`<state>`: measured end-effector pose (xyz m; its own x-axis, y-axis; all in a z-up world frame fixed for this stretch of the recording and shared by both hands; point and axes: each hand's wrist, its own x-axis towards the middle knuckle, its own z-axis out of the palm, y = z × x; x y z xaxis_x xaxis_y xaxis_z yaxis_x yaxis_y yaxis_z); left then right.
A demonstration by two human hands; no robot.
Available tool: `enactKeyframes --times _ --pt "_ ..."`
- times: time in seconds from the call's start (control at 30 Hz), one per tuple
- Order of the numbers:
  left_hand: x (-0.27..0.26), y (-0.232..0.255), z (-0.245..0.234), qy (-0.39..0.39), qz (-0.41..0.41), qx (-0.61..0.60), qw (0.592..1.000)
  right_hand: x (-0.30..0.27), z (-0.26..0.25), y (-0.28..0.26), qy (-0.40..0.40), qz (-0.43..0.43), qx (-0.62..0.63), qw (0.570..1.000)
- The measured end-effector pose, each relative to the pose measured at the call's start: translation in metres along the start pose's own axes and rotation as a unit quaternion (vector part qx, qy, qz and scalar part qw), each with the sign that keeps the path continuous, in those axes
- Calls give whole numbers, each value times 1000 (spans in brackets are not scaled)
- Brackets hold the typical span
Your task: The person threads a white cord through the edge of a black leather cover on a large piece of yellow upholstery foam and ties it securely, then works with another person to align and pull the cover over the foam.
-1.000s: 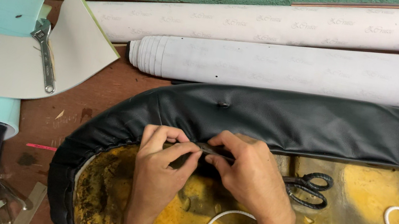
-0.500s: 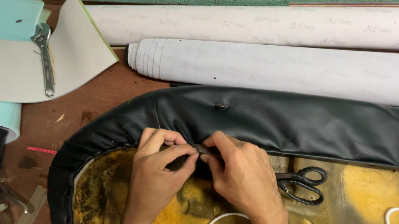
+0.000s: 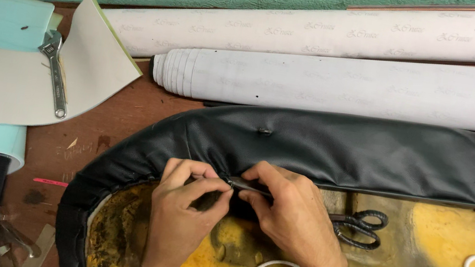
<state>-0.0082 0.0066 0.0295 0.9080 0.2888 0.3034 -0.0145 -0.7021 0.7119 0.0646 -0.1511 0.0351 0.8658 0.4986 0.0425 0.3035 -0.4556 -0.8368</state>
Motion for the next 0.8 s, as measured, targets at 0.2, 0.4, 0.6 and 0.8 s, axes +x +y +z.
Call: enactKeyframes --times 0.2,0.4,0.6,0.8 --pt "-2 -5 -1 -12 -3 12 1000 1 3 3 -16 25 36 999" --pt "-1 -7 2 6 13 22 1000 1 4 -2 3 38 49 998" --pt "-2 -7 4 -7 -9 20 1000 0 8 -1 7 19 31 999" --pt "-3 -5 3 -3 -9 24 1000 2 9 5 -18 2 19 1000"
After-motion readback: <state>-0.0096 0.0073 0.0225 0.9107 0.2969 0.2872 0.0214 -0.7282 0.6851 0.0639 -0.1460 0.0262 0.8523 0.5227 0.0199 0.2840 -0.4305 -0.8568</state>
